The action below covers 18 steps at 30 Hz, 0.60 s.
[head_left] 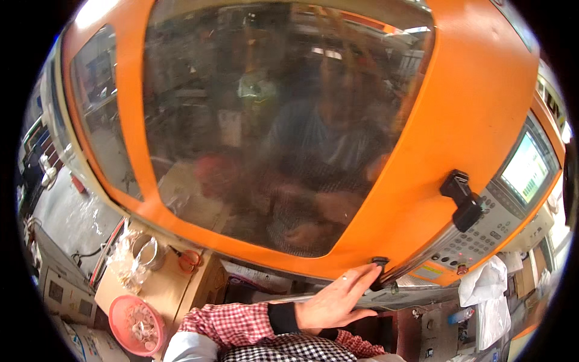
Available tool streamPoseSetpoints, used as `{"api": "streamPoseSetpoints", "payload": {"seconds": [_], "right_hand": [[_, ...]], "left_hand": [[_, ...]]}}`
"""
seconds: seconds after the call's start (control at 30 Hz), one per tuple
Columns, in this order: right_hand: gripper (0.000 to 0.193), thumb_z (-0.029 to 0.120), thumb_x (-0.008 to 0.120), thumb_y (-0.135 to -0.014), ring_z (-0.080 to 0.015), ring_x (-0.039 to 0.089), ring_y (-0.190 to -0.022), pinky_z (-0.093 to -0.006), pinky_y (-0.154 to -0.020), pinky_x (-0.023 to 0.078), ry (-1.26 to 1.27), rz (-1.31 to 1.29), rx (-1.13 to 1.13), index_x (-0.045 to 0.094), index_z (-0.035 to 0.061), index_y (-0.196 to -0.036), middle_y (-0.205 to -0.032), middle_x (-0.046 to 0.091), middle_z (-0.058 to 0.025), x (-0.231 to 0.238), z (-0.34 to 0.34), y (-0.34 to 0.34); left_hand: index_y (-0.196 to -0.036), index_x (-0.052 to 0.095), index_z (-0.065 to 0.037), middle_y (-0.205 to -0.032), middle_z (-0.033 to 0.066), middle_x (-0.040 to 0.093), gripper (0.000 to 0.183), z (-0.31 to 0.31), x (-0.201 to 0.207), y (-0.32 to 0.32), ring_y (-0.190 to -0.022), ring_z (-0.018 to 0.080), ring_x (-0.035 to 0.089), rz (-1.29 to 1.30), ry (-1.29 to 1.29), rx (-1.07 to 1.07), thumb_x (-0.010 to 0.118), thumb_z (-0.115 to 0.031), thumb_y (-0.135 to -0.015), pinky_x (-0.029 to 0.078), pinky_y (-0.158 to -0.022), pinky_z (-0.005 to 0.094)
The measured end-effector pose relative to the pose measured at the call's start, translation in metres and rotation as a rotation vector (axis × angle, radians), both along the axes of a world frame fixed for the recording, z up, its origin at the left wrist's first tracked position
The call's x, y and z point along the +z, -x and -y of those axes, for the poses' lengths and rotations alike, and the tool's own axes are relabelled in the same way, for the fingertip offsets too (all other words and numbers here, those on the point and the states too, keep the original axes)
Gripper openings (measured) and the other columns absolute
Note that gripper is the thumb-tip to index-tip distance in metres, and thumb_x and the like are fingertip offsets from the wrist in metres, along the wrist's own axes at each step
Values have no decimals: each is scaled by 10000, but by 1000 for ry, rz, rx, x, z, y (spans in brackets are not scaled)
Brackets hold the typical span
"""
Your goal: The person repeatedly picks small white plastic components from a pink bowl, opens an orange injection molding machine, and places the parts into the machine's interior. The person then closes the machine door and repeats the cycle.
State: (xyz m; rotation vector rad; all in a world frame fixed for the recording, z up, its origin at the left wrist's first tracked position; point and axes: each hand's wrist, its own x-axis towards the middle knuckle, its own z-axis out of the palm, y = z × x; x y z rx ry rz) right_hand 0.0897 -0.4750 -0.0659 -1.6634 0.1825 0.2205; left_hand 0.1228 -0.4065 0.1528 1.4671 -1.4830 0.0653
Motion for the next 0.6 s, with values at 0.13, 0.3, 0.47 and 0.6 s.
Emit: {"api": "streamPoseSetpoints", "payload": {"seconds": [0.13,0.3,0.47,0.6], "right_hand": [[426,357,424,-934,-176,603,-789,-311,-723,474,-10,-39,-53,566,-33,-1030,-881,624,-124,-7,27,7],[387,327,450,-927,-172,607,-757,-315,-695,478,-19,-75,-44,568,-31,-1012,-854,626,-118,-13,33,1],[348,297,475,-920,-168,612,-725,-320,-667,481,-35,-99,8,570,-29,-993,-827,627,-113,-16,23,-13],[317,274,496,-914,-164,615,-699,-324,-645,484,-56,-99,89,571,-27,-979,-806,628,-108,-20,12,-21]], "left_hand": [[-1343,211,52,-1199,269,431,777,61,3,12,-1057,392,489,-221,64,-109,667,-288,-814,417,-894,393],[-1106,382,33,-663,111,468,368,90,0,-1,-586,198,444,-530,-103,-287,575,-199,-896,388,-560,317],[-1022,415,33,-581,92,370,289,81,3,-8,-521,150,333,-542,-220,-263,571,-179,-900,331,-484,306],[-1045,436,27,-601,128,434,306,56,6,-16,-514,156,411,-482,-120,-135,593,-181,-884,378,-494,304]]}}
